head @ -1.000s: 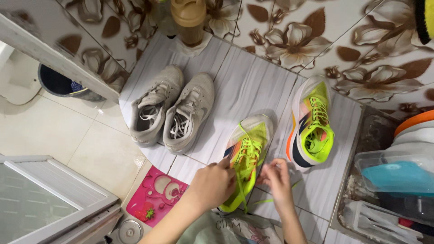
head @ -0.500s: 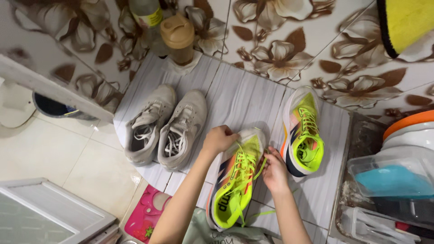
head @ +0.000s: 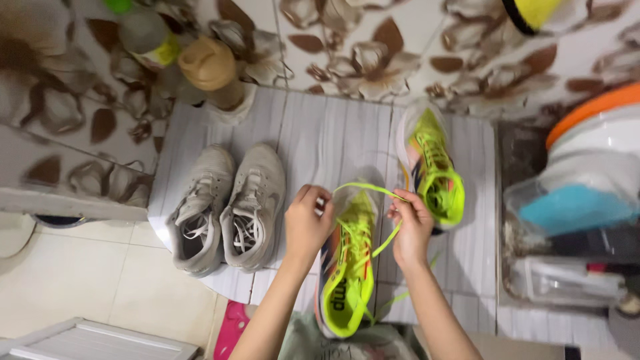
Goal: The person repeatedly threads a neon green shoelace through the eyelets of a single neon green and white sneaker, then ties and unties the laces multiple times. A pair of white sneakers and the matching sneaker remain on the tiled surface nearby.
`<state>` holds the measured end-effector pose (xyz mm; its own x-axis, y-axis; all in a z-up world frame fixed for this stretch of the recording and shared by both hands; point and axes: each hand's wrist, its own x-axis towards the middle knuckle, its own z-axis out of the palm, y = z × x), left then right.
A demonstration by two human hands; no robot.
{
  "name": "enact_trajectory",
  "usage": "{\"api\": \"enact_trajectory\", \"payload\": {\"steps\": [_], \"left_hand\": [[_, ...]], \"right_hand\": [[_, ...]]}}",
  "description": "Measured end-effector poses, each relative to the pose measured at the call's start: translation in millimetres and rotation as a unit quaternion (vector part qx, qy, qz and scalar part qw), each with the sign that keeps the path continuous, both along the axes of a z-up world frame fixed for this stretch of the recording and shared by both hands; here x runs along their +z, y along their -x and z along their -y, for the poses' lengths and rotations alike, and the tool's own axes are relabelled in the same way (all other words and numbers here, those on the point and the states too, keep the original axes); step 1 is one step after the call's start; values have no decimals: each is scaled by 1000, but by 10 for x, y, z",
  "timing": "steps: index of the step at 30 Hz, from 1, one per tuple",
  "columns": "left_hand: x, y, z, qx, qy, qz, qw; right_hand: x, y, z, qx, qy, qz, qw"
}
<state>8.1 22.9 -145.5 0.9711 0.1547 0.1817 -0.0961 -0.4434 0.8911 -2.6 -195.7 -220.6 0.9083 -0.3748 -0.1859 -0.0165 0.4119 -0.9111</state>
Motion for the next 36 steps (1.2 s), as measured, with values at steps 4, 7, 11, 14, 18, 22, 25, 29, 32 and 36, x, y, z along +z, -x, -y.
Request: {"api": "enact_trajectory", "payload": {"steps": [4, 7, 11, 14, 18, 22, 25, 29, 32, 36], "left_hand": [[141, 484, -270, -48, -87, -65, 993], [219, 702, -323, -81, -134, -26, 987], [243, 827, -84, -189, -140, 15, 972], [187, 756, 129, -207, -174, 70, 960], [126, 694, 207, -226, -202, 93, 948], [163, 731, 149, -210, -200, 112, 950], [261, 818, 8, -214, -204, 106, 949], [454, 973, -141, -213, -181, 100, 955], [588, 1128, -281, -200, -155, 67, 965], [661, 1239, -511, -136, -189, 6, 973]], "right_hand": [[245, 585, 1, 51, 102, -24, 993], [417, 806, -96, 73, 111, -60, 989], [534, 901, -238, 61, 92, -131, 985], [569, 950, -333, 78, 114, -107, 985], [692, 1017, -418, 119, 195, -40, 973], [889, 1114, -488, 173, 354, 15, 919], [941, 1138, -523, 179, 403, -21, 897], [871, 1116, -531, 155, 347, -73, 922], [795, 1116, -510, 135, 321, -74, 934], [728, 1106, -470, 154, 313, -78, 934]]}}
